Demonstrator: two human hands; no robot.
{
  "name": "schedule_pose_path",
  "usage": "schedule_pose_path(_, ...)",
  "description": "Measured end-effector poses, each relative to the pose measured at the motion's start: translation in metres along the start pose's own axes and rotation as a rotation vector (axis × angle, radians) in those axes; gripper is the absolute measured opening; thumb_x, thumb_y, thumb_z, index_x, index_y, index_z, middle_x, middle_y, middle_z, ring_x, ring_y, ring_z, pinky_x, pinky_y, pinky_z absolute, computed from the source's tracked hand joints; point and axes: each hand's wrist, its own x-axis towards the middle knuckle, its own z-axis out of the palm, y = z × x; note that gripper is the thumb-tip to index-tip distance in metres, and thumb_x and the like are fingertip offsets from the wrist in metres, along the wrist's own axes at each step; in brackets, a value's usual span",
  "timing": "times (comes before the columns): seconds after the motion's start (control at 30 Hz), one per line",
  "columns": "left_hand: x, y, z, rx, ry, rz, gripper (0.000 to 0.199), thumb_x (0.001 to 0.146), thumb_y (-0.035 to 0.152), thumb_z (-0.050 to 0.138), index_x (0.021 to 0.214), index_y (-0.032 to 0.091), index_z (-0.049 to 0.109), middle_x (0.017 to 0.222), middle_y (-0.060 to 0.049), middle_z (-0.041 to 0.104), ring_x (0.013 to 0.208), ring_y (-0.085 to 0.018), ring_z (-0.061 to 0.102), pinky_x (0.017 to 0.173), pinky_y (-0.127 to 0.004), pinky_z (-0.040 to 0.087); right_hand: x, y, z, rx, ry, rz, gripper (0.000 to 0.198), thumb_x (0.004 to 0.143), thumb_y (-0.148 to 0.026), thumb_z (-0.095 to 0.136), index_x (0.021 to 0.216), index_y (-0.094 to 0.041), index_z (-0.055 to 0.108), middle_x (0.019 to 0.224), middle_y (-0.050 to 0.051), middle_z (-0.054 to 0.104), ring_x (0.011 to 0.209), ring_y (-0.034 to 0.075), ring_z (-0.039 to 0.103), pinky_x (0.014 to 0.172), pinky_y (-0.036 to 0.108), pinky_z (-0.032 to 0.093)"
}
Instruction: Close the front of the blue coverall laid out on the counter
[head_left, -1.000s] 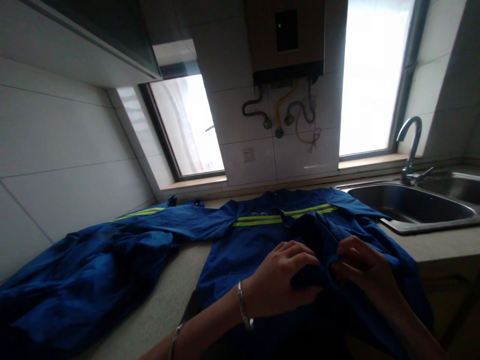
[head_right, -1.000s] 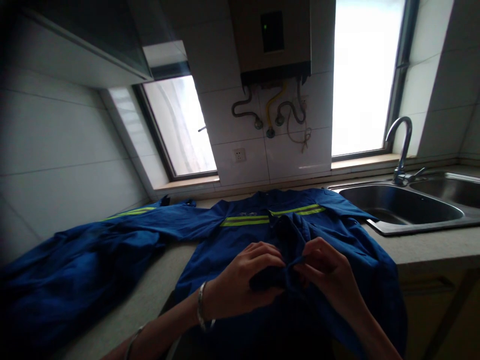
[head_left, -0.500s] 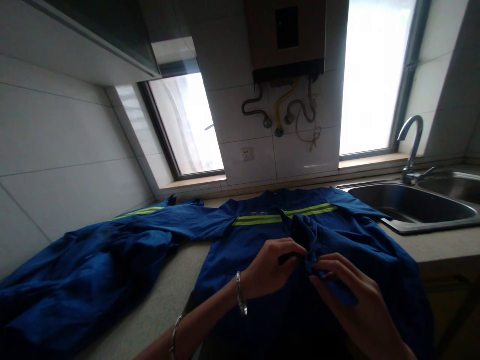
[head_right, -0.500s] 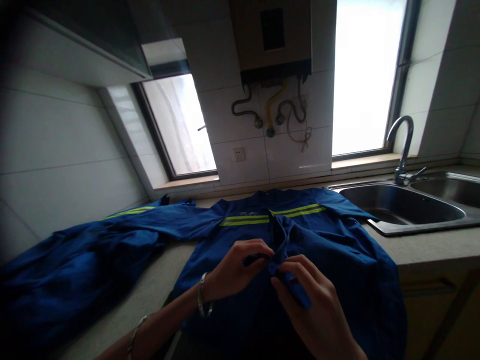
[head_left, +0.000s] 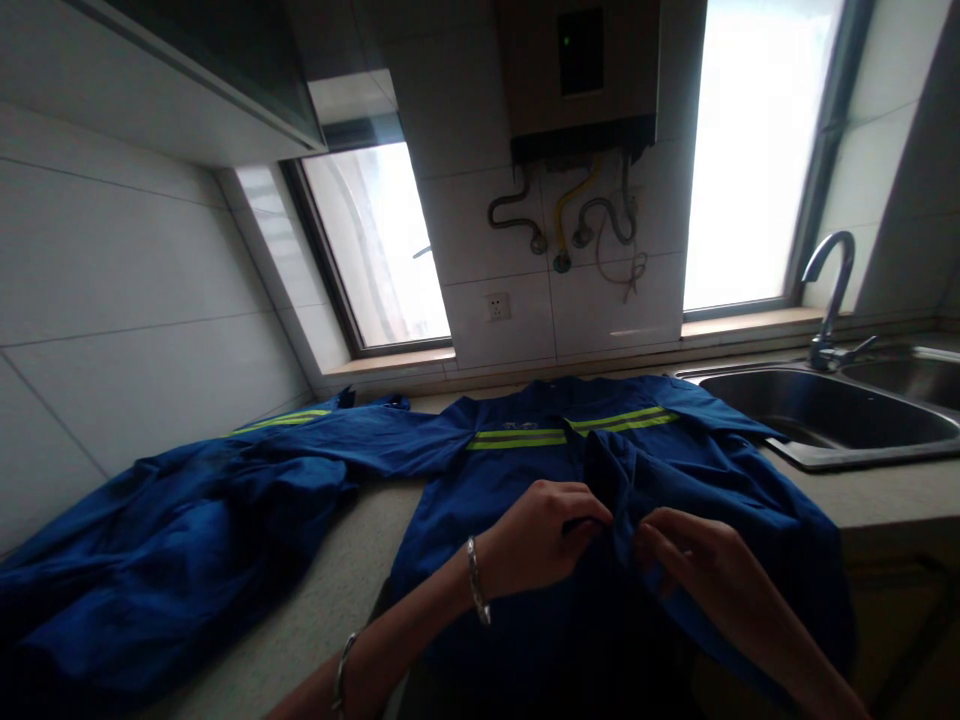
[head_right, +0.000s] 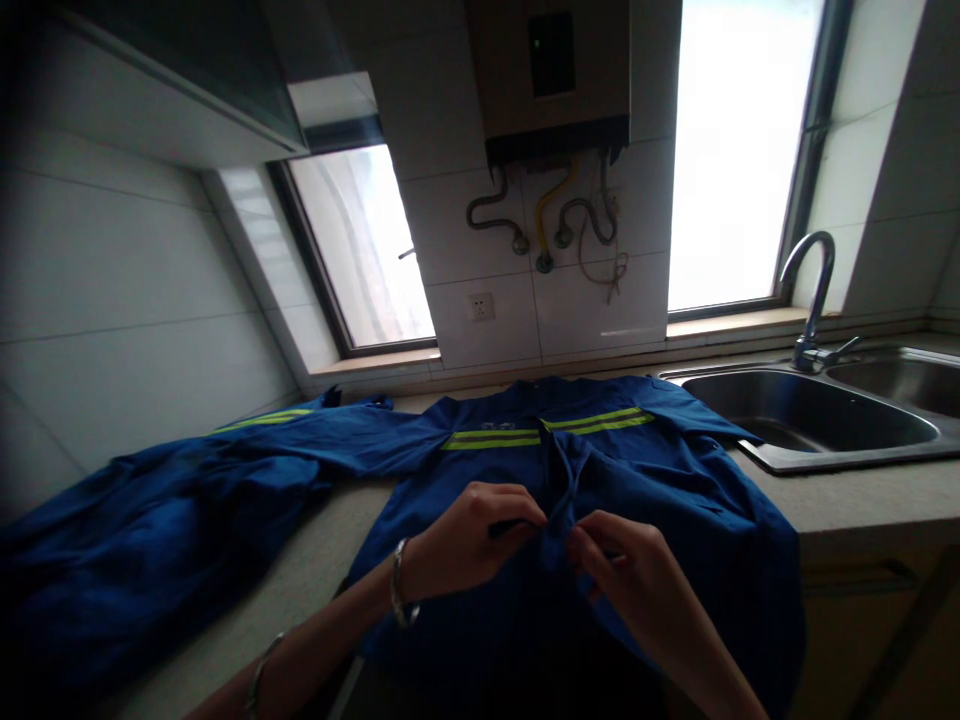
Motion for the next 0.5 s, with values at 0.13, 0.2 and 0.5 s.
schedule_pose_path(0.13, 0.0, -0.003, -0.002, 0.018, 0.005, 0.015, 0.025, 0.081, 0.008, 0.045, 0.093, 0.015, 0.066, 0.086, -0.005, 0.065, 0.074, -0.011, 0.06, 0.069, -0.018, 0.043, -0.001, 0.002, 0.001, -0.058, 0.188, -0.117, 0.037, 0.078, -0.041, 0.059, 0.11, -0.022, 0.058, 0.101, 0.008, 0.062, 0.075, 0.016, 0.061, 0.05, 0.021, 0.051)
schedule_pose_path(0.2, 0.0, -0.003, 0.001, 0.015, -0.032, 0.046, 0.027, 0.081, 0.008, 0.044, 0.095, 0.015, 0.066, 0.09, -0.006, 0.065, 0.077, -0.011, 0.061, 0.07, -0.018, 0.044, -0.001, 0.0, 0.006, -0.14, 0.174, -0.197, 0.052, 0.074, -0.039, 0.064, 0.122, -0.026, 0.05, 0.118, 0.009, 0.055, 0.079, 0.016, 0.06, 0.05, 0.02, 0.051)
schedule_pose_path(0.5, -0.001, -0.003, -0.012, 0.079, -0.107, 0.056, 0.025, 0.085, 0.012, 0.044, 0.102, 0.018, 0.062, 0.09, -0.003, 0.066, 0.079, -0.01, 0.061, 0.072, -0.017, 0.043, 0.014, -0.004, -0.003, -0.203, -0.083, -0.199, 0.021, 0.083, -0.034, 0.053, 0.092, -0.022, 0.067, 0.089, 0.004, 0.061, 0.068, 0.011, 0.058, 0.05, 0.017, 0.045)
